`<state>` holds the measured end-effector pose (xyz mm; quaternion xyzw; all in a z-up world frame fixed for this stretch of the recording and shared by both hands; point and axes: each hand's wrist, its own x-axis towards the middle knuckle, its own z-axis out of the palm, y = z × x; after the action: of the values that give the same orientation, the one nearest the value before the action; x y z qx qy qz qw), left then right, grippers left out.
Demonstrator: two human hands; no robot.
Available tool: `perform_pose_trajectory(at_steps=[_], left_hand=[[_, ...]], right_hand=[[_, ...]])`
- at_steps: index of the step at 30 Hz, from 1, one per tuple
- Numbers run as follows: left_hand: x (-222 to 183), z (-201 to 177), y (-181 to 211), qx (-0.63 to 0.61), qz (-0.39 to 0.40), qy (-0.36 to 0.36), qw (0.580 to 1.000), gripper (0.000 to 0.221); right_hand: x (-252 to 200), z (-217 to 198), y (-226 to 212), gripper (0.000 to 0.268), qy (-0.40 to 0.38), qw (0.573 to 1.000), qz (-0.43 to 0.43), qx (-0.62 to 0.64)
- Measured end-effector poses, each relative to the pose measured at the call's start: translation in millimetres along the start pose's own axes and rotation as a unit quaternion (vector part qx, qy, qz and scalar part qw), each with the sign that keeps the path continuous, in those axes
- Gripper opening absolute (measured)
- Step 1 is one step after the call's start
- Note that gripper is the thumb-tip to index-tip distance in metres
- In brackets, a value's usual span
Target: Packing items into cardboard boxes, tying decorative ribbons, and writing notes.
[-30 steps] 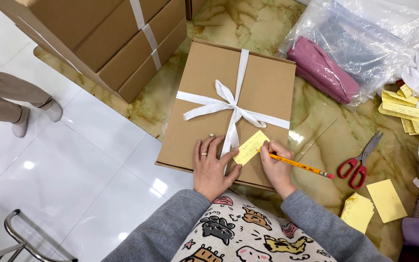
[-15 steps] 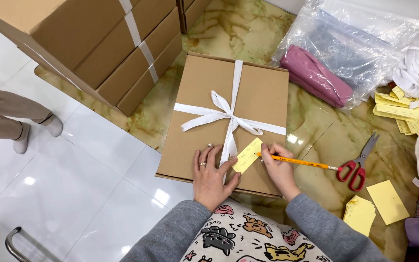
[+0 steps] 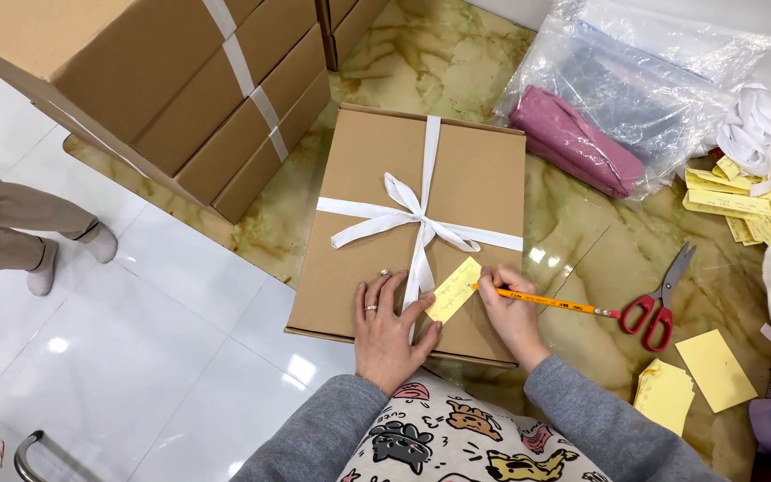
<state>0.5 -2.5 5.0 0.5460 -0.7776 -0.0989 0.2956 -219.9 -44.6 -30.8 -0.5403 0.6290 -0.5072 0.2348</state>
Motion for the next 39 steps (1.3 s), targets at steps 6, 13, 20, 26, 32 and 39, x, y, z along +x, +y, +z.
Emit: perform_pose_trajectory(at_steps=[6,13,20,26,32,39], left_hand=[[-0.5,0.6,-1.0,0.002,0.0,0.001,1.0,0.035],[-0.5,0.1,-1.0,0.001,0.001,0.003,1.0,0.034],[-0.8,1.4,-1.8,0.002,0.003,0.011,1.0,0.034],[-0.6,0.7,-1.5,0.003,0.002,0.008,1.0,0.034],[-1.0,0.6,-0.4,0.0,0.001,0.006,1.0,0.034],[-1.0,1.3,-1.3,0.002,0.003,0.009,1.0,0.034]], right_hand=[[-0.7,0.9,-7.2,0.047,0.008,1.0,-0.014,-0.018],[-1.0,2.9,-2.8,0.047,0.016,0.999,-0.017,-0.024],[-1.4,4.2,-1.2,0.047,0.021,0.999,-0.015,-0.029],[-0.8,4.6,0.8,0.047,0.025,0.999,-0.022,-0.036],[-2.1,2.9,2.4,0.048,0.029,0.998,-0.03,-0.038],[-1.5,2.1,-4.1,0.047,0.035,0.998,-0.036,-0.028]])
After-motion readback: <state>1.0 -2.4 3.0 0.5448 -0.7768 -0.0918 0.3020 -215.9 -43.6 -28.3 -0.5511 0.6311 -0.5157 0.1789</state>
